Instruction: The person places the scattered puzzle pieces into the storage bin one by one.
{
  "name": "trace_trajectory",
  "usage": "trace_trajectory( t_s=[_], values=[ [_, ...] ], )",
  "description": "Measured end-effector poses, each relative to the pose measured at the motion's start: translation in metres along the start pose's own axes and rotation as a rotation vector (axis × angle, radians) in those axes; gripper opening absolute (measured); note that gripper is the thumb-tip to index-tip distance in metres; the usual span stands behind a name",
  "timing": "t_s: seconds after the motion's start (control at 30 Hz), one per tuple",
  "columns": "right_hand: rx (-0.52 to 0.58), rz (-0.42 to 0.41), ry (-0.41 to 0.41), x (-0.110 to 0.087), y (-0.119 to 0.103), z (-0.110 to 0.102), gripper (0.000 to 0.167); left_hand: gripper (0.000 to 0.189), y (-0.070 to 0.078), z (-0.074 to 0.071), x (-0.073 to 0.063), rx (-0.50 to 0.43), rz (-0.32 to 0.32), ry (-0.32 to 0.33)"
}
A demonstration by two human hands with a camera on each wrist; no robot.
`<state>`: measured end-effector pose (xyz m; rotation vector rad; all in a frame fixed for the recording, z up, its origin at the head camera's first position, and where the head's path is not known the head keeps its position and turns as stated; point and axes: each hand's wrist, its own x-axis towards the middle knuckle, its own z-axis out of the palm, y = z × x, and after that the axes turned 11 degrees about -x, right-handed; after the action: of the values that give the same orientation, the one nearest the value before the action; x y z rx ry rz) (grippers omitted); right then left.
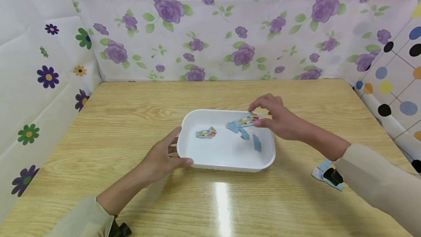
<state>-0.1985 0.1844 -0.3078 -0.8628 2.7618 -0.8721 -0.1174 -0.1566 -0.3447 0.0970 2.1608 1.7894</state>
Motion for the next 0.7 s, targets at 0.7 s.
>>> trace_trajectory(
  t_s=[0.7],
  values=[
    [-0.034, -0.101, -0.062, 0.032, -0.030, 0.029, 0.029, 0.105, 0.000, -0.001, 0.000, 0.002, -0.005, 0.002]
  ],
)
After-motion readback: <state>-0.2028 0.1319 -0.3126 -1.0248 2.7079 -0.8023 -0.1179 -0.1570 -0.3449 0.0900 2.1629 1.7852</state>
